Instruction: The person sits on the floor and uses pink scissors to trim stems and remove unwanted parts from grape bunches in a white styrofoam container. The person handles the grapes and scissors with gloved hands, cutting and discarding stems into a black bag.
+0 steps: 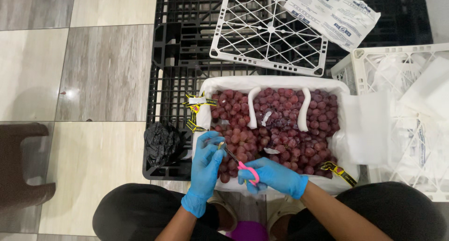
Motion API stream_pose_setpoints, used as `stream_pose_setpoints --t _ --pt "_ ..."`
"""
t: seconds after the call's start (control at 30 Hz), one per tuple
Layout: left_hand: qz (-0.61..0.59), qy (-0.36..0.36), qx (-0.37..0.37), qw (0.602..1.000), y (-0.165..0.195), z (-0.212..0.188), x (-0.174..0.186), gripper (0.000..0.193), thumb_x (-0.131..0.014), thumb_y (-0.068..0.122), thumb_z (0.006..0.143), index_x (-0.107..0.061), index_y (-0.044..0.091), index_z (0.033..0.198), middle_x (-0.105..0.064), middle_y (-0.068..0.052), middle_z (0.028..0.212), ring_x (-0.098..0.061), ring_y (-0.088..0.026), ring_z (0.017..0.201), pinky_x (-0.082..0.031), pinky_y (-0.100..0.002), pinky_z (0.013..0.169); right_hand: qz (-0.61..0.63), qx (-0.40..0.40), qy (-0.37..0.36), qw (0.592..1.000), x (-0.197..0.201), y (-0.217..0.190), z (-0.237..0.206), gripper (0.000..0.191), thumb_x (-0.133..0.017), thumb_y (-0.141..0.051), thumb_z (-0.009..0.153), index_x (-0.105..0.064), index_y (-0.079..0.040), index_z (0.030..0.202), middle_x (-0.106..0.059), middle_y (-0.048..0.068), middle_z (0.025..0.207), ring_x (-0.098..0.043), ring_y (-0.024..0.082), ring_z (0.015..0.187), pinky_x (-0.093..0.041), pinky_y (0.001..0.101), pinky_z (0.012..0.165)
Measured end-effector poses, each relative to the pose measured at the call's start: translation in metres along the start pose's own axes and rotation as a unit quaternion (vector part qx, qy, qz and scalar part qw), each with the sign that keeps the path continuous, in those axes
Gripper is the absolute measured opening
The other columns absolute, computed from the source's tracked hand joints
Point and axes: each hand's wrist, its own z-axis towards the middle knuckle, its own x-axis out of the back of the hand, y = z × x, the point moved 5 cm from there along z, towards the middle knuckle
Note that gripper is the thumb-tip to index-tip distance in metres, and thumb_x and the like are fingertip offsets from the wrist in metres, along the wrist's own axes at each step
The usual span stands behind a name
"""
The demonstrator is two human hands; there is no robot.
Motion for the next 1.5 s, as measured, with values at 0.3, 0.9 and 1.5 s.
stream_pose_setpoints --t 0.3,0.9,1.5 --pt "0.010 0.089 0.051 0.995 -0.009 0.005 -0.001 0.021 -0.063 0.009 0.099 -0.071 0.000 0.116 -0.051 -0.008 0.136 -0.056 -0.021 0.123 -0.047 -0.034 0.106 -0.277 -0.007 0.155 0.948 -0.005 -0.030 -0.020 0.037 -0.082 -0.041 0.079 -0.073 -0.005 0.087 -0.066 0.004 0.064 -0.058 0.013 0.059 -0.049 0.0323 0.058" --pt "0.009 0.107 0.051 0.993 -0.007 0.005 -0.008 0.016 -0.064 0.009 0.099 -0.070 -0.006 0.102 -0.052 -0.006 0.138 -0.053 -0.017 0.125 -0.046 -0.028 0.102 -0.370 0.029 0.219 0.902 -0.019 -0.042 -0.022 0.048 -0.079 -0.052 0.072 -0.071 -0.006 0.082 -0.067 0.017 0.065 -0.064 0.036 0.057 -0.051 0.0434 0.059" --pt "0.101 0.123 -0.001 0.987 0.012 0.008 -0.010 0.010 -0.066 0.006 0.097 -0.065 -0.002 0.091 -0.057 -0.008 0.123 -0.058 -0.020 0.110 -0.047 -0.030 0.094 -0.371 0.065 0.222 0.899 -0.014 -0.029 -0.025 0.042 -0.082 -0.046 0.078 -0.071 -0.006 0.082 -0.064 0.013 0.062 -0.059 0.027 0.056 -0.049 0.0400 0.056"
